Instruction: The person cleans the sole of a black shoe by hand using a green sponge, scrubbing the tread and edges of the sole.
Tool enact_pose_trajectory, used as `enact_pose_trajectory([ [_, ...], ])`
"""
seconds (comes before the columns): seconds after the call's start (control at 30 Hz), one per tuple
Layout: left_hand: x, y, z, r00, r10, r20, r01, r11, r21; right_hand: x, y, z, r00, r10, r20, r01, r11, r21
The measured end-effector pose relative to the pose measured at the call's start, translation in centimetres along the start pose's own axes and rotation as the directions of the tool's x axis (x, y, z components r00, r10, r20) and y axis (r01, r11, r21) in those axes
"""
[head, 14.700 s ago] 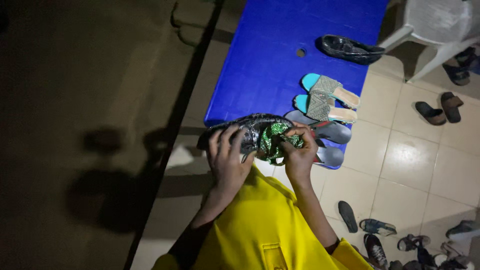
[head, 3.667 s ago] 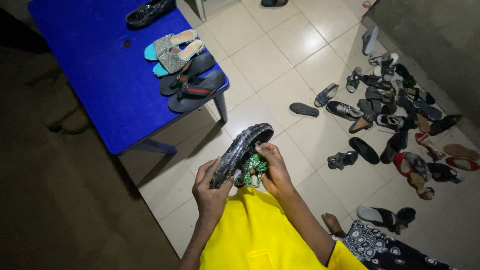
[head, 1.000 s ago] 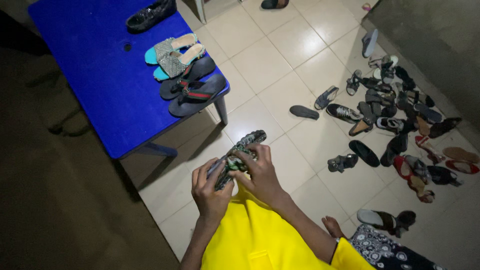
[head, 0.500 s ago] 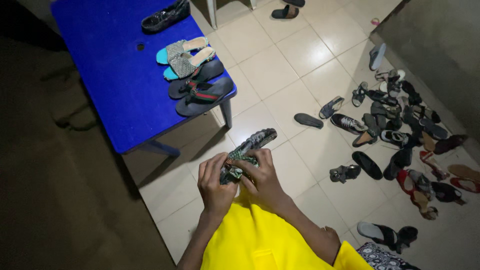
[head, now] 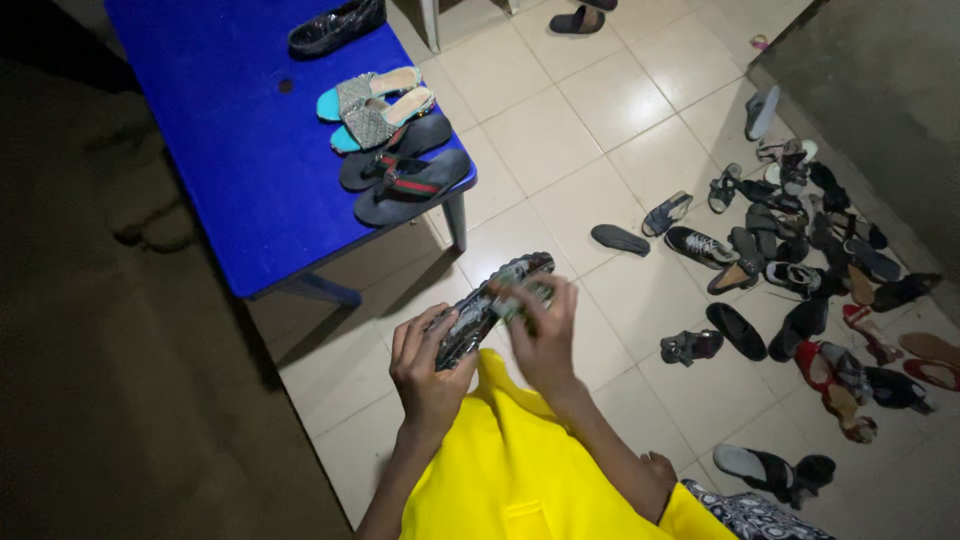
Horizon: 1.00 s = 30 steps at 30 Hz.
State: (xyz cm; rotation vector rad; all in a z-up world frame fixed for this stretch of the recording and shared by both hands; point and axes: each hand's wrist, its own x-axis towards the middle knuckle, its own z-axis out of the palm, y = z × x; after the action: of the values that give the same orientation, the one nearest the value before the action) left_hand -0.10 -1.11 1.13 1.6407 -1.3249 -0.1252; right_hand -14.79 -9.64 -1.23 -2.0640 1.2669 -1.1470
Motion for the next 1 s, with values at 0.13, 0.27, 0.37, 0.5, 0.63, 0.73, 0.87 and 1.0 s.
enact_pose_trajectory([
  [0.13,-0.1,-0.3,0.0,0.999,0.032,0.013,-0.032,0.999,0.002,-1.7,0.0,0.3,0.986,-0.147,0.078,0.146,0.989,0.022],
  [0.27,-0.6,0.4,-0.4,0.999,0.039,-0.020,-0.038,0.999,0.010,-0.5,1.0,0.2,0.953,0.301,0.037,-0.289,0.865,0.411],
  [0.37,-0.6,0.4,-0.8,0.999,0.033,0.003,-0.033,0.999,0.011,-2.4,-0.2,0.2,0.996,0.003,0.094,-0.023,0.978,0.208],
  [0.5,-0.6,0.2,-1.2,0.998,0.063,-0.018,-0.062,0.998,0.017,-1.3,-0.7,0.0,0.972,-0.236,-0.002,0.236,0.971,-0.032],
  [0.63,-1.1,0.3,-1.4,0.996,0.082,-0.024,-0.080,0.994,0.070,-1.2,-2.4,-0.4,0.997,0.059,0.058,-0.070,0.973,0.221],
  [0.73,-0.9,-0.2,-1.5,0.998,0.052,-0.021,-0.051,0.998,0.047,-1.2,-3.0,-0.7,0.987,-0.107,0.118,0.094,0.989,0.111],
  [0.87,-1.0,-0.1,-1.9,0.998,0.056,-0.025,-0.054,0.995,0.078,0.5,-1.7,0.0,1.000,-0.009,0.009,0.008,0.997,0.083],
  [1.0,-0.8,-0.1,-1.7,0.998,0.021,-0.052,-0.018,0.998,0.052,-0.5,-1.7,0.1,0.999,-0.033,0.012,0.032,0.996,0.077],
])
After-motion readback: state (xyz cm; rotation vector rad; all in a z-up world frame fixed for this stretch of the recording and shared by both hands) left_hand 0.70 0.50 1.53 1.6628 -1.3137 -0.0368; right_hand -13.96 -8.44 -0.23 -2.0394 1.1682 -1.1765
